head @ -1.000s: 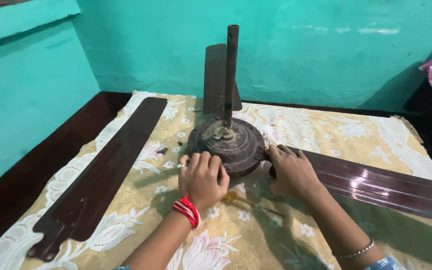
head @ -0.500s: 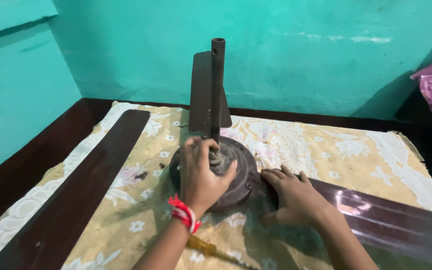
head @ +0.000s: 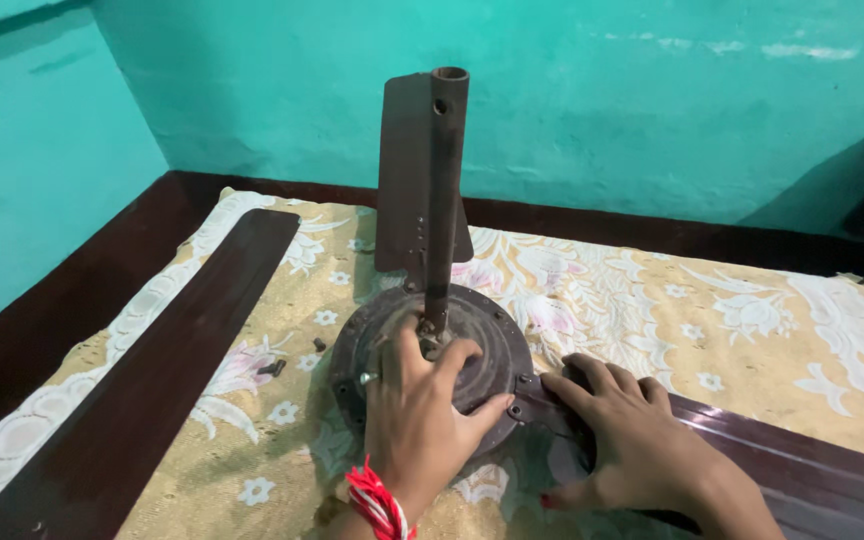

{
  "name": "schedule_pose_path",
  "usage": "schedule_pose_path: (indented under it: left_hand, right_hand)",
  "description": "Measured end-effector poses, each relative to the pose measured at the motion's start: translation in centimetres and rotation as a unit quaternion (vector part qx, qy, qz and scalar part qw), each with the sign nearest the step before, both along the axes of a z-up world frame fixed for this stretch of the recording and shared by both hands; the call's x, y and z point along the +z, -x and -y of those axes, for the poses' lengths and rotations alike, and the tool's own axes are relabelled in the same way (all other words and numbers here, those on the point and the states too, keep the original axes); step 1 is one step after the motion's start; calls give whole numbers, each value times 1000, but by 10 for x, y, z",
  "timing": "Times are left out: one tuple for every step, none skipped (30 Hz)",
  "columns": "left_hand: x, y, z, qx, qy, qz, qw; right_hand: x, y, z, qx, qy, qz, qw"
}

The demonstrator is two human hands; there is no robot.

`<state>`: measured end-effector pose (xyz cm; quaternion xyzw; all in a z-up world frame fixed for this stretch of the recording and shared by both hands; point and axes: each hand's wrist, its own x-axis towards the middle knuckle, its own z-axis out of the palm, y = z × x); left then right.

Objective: The person attaches ceiling fan blades to the fan motor housing using a screwdriver. They align each blade, insert screws, and tighten them sequentially to secure the blades in place.

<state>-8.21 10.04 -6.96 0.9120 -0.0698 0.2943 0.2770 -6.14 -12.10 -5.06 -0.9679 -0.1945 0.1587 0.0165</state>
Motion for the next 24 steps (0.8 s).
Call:
schedule_pose_path:
  left_hand:
    - [0,1,1,2,9,4,1000]
    - [0,1,2,2,16,8,1000]
    - [0,1,4,6,34,-26,999]
    - [0,0,5,8,52,-60,997]
    - [0,0,6,11,70,-95,993]
    - [-1,-1,7,14,64,-85,994]
    - [-1,-1,8,18,58,-76,995]
    - [-2,0,8,23,51,-68,996]
    - [-4,2,9,25,45,-50,997]
    - [-4,2,9,26,39,-30,998]
    - [-4,2,9,28,32,-10,999]
    - [-5,3,9,25,37,-23,999]
    - [-5,4,9,21,43,-36,998]
    - [-5,3,8,18,49,-47,998]
    - [-5,3,8,22,41,-36,998]
    - [-5,3,8,26,34,-26,999]
    - [-6,3,9,30,27,-17,999]
    - [-6,3,8,28,28,-19,999]
    - [-7,3,8,26,28,-22,999]
    - [-8,3,8,24,28,-23,999]
    - [-9,4,7,25,26,-17,999]
    - [-9,3,8,25,25,-11,999]
    - [-9,3,8,25,23,-5,999]
    - [-9,3,8,25,21,-10,999]
  right_hand:
    - [2,0,0,-7,3,-3,1000]
    - [4,0,-2,-26,3,-13,1000]
    - [6,0,-5,-44,3,-23,999]
    - [9,0,-7,-64,4,-33,997]
    - [12,0,-9,-60,2,-26,998]
    - [15,0,-12,-55,1,-22,998]
    - [17,1,-14,-51,-1,-17,999]
    - [18,3,-15,-62,5,-23,998]
    - [19,4,-16,-73,10,-28,997]
    - [20,4,-18,-84,15,-32,996]
    - [20,3,-19,-82,17,-28,996]
    - [20,4,-20,-81,20,-27,996]
    - [19,5,-20,-80,22,-25,996]
    - [19,5,-20,-84,19,-25,996]
    - [19,5,-18,-88,16,-25,996]
    - [17,7,-17,-93,14,-25,995]
    - [15,7,-17,-87,19,-19,996]
    - [14,6,-16,-79,25,-13,996]
    - [12,6,-17,-72,31,-7,997]
    - [10,7,-19,-57,47,3,997]
    - [8,9,-21,-42,63,13,997]
    - [7,10,-22,-28,80,24,996]
    - [6,11,-25,-37,106,11,994]
    - [4,13,-30,-45,134,0,990]
